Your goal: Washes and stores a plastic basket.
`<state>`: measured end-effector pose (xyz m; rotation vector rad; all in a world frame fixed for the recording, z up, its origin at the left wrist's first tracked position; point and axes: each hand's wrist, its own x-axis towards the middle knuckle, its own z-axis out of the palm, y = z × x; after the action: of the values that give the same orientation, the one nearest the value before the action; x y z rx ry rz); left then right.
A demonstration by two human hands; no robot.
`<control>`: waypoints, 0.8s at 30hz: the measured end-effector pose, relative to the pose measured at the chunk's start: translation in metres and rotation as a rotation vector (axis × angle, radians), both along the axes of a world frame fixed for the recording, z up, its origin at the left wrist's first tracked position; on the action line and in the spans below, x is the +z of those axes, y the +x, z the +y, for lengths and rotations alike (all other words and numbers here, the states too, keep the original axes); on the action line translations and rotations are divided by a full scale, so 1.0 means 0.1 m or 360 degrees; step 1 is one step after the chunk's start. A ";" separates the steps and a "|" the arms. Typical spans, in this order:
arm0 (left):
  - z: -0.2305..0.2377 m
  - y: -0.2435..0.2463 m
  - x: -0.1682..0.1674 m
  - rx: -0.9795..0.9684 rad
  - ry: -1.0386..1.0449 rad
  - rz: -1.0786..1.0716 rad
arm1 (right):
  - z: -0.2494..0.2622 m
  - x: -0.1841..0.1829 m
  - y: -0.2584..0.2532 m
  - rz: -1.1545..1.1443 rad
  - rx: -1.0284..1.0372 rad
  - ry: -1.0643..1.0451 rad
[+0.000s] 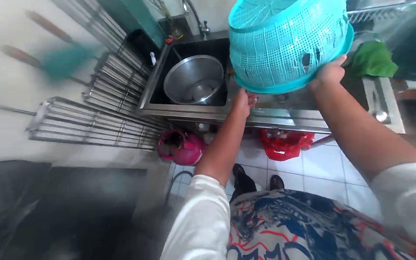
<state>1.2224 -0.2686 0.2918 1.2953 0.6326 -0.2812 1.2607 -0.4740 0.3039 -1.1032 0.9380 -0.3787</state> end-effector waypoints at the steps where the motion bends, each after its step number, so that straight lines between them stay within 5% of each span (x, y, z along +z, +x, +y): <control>1: -0.05 0.02 0.01 0.0027 0.0064 0.0029 | 0.01 0.02 -0.02 -0.0014 0.0001 0.0027; 10: 0.24 -0.04 0.09 -0.0009 0.0425 -0.0173 | 0.37 0.19 -0.04 -0.0159 0.0130 0.0057; 24: 2.17 -0.56 0.06 0.0365 0.1199 -0.0274 | 2.49 -0.01 -0.08 0.0170 0.0722 -0.0114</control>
<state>1.1666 -0.0519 0.2975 1.9168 0.7632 0.2900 1.2524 -0.2249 0.3028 -1.3723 0.7422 0.0192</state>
